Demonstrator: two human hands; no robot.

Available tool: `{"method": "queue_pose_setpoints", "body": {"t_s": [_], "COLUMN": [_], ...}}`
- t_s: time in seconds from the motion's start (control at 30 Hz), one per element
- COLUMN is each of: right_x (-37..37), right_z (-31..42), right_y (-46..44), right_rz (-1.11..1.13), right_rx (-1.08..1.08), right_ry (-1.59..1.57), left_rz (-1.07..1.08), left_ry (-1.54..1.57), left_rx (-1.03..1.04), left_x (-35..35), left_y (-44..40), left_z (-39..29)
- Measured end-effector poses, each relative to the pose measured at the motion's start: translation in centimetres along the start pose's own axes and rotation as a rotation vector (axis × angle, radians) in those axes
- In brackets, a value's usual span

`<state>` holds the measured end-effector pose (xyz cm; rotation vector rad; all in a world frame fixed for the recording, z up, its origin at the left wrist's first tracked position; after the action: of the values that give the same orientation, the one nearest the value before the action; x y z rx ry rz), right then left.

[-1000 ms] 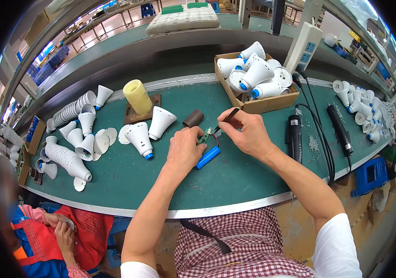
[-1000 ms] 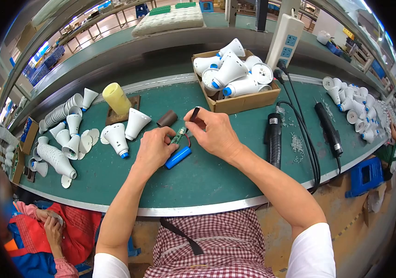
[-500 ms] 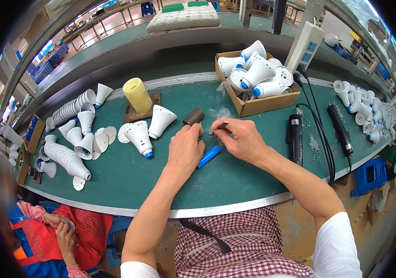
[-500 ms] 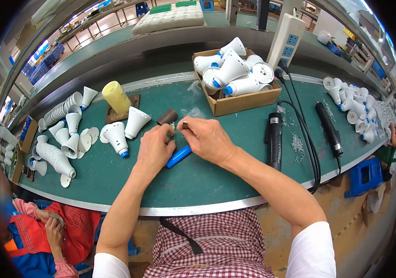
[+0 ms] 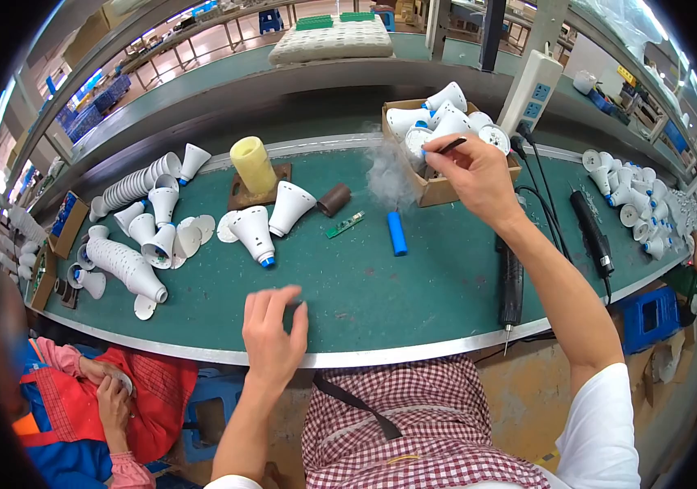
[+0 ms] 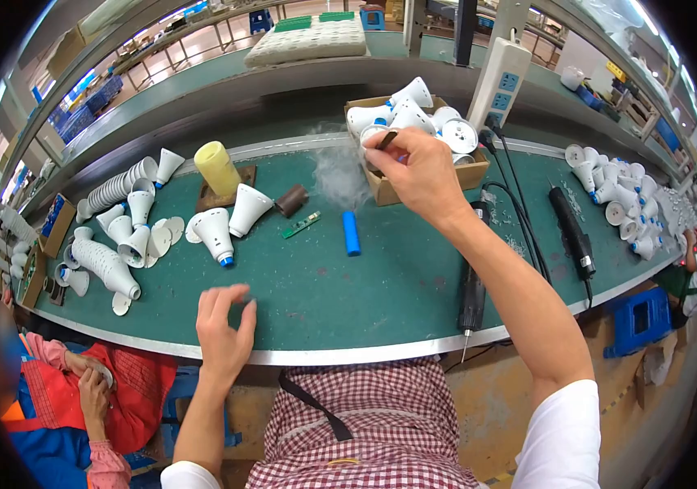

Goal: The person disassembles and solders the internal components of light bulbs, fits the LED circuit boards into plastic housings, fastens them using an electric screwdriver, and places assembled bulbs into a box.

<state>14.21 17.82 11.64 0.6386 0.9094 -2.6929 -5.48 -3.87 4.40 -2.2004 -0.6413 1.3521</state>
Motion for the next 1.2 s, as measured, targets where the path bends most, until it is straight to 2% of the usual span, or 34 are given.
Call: {"method": "queue_pose_setpoints", "body": {"t_s": [0.03, 0.1, 0.17, 0.23, 0.4, 0.47, 0.7, 0.8, 0.9, 1.1, 1.2], "right_x": [0.3, 2.0, 2.7, 3.5, 4.4, 4.7, 6.2, 5.7, 5.8, 7.7, 8.2], "right_z": [-0.1, -1.2, -0.6, -0.5, 1.0, 1.8, 1.2, 1.9, 1.7, 2.8, 3.6], "right_y": [0.5, 2.3, 3.4, 4.1, 4.1, 3.9, 4.1, 3.8, 4.4, 4.9, 4.6], "right_rz": [-0.002, 0.116, 0.093, 0.091, 0.015, 0.075, 0.14, 0.059, 0.102, 0.182, 0.218], "right_rx": [-0.001, 0.168, 0.164, 0.252, 0.088, 0.066, 0.126, 0.063, 0.163, 0.089, 0.076], "right_ry": [-0.001, -0.029, -0.005, 0.054, 0.273, 0.403, 0.339, 0.245, 0.152, 0.258, 0.41], "left_rz": [-0.036, -0.101, -0.167, -0.195, -0.198, -0.195, -0.204, -0.203, -0.181, -0.163, -0.162], "left_ry": [0.018, 0.022, 0.03, 0.069, 0.131, 0.152, 0.227, 0.246, 0.257, 0.273, 0.274], "left_rx": [0.0, 0.007, 0.005, 0.013, -0.005, -0.011, -0.068, -0.084, -0.087, -0.082, -0.083], "left_x": [-0.5, -1.5, -2.4, -2.9, -2.7, -2.7, -2.4, -2.0, -1.6, -1.2, -1.4], "left_y": [1.1, 2.9, 4.6, 6.3, 9.1, 9.7, 10.8, 11.2, 11.4, 11.3, 11.4], "left_z": [0.0, -0.2, -0.5, -1.0, -1.2, -1.2, -0.6, -0.4, -0.6, -1.0, -1.2]}}
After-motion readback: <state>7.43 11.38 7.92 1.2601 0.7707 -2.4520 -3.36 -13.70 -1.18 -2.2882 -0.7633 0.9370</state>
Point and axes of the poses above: each hand's wrist, its own y-axis away from the middle knuckle, its own x-axis out of the palm, z = x × y, the point moved 8 cm from there along -y, towards the middle knuckle, and after that the axes turned 5 degrees about x, right-handed, at the moved point
